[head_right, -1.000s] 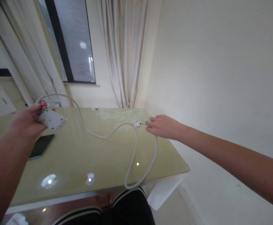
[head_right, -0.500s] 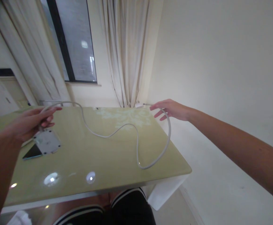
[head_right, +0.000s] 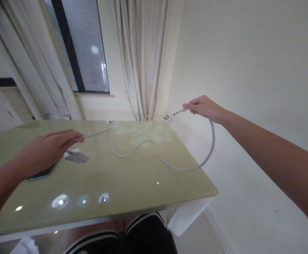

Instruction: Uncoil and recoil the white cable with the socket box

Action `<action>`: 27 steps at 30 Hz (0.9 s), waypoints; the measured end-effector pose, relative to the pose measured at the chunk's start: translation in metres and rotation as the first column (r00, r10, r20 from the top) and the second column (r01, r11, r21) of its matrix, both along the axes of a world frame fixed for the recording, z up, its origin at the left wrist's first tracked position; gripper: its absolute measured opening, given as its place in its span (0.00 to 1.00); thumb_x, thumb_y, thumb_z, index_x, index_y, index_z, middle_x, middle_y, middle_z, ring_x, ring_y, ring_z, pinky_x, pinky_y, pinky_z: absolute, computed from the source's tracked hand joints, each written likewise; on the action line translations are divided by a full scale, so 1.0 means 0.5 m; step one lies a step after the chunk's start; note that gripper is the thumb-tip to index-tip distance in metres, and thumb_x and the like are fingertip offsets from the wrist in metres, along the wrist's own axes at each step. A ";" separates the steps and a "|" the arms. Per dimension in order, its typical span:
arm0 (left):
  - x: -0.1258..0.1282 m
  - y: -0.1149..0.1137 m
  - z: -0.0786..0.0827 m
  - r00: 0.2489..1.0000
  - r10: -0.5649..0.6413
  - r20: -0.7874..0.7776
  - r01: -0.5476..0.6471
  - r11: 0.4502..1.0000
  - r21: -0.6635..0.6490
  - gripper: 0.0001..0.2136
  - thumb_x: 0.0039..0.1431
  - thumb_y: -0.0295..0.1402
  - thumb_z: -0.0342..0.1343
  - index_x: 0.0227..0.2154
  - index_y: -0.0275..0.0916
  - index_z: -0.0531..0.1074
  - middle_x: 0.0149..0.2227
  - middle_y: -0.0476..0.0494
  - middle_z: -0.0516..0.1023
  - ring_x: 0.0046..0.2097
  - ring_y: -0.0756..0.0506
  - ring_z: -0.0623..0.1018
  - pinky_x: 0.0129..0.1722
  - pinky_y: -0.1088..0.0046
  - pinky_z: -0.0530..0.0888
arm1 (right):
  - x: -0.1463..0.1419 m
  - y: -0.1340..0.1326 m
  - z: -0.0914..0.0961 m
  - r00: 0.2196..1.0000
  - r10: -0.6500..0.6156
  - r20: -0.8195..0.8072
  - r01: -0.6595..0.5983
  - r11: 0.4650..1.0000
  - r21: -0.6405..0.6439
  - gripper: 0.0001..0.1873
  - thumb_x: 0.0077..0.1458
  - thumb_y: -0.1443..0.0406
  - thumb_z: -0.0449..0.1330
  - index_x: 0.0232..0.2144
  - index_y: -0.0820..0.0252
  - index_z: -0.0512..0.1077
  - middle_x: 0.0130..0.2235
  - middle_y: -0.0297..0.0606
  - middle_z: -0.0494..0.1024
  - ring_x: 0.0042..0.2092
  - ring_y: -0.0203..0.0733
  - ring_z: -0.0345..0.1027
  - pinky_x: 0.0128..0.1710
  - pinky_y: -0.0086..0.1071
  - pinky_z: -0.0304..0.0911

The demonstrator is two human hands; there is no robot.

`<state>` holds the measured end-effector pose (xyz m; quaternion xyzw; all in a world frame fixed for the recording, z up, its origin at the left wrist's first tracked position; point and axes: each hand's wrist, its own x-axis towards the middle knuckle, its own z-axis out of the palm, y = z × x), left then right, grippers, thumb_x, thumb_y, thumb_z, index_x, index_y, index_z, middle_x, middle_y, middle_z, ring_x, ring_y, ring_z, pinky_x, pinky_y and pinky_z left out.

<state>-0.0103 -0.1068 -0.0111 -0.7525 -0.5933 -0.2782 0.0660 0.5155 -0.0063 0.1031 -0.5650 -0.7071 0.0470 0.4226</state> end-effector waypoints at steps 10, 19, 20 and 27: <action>-0.053 -0.022 -0.019 0.969 0.145 0.200 -0.068 0.934 -0.350 0.21 0.62 0.55 0.52 0.32 0.41 0.72 0.29 0.48 0.81 0.28 0.46 0.78 0.32 0.73 0.72 | 0.045 -0.056 0.061 0.999 0.045 -0.002 -0.043 0.958 -0.283 0.26 0.64 0.50 0.58 0.31 0.71 0.74 0.18 0.23 0.57 0.20 0.24 0.42 0.25 0.33 0.36; -0.022 0.068 -0.005 0.021 0.006 1.000 0.099 0.995 -0.008 0.16 0.75 0.28 0.35 0.29 0.38 0.61 0.14 0.62 0.53 0.14 0.55 0.46 0.17 0.82 0.52 | -0.050 0.078 0.088 0.841 -0.383 -0.382 0.511 0.793 0.330 0.26 0.73 0.59 0.42 0.37 0.76 0.71 0.39 0.54 0.76 0.32 0.31 0.60 0.36 0.35 0.49; -0.026 0.083 -0.009 -0.137 -0.040 0.990 0.092 0.994 0.053 0.18 0.76 0.27 0.32 0.28 0.38 0.59 0.14 0.62 0.52 0.14 0.56 0.45 0.17 0.83 0.53 | -0.066 0.090 0.101 0.815 -0.387 -0.431 0.567 0.687 0.455 0.25 0.74 0.60 0.40 0.39 0.74 0.71 0.40 0.53 0.77 0.35 0.33 0.63 0.38 0.35 0.50; 0.014 0.138 -0.126 -0.689 -0.106 0.717 0.120 0.959 0.256 0.19 0.73 0.18 0.28 0.27 0.38 0.55 0.16 0.60 0.56 0.12 0.60 0.51 0.16 0.83 0.53 | -0.173 0.106 -0.015 0.975 -0.218 -0.050 0.189 0.683 0.705 0.28 0.74 0.50 0.38 0.42 0.65 0.69 0.31 0.35 0.73 0.32 0.33 0.66 0.35 0.30 0.50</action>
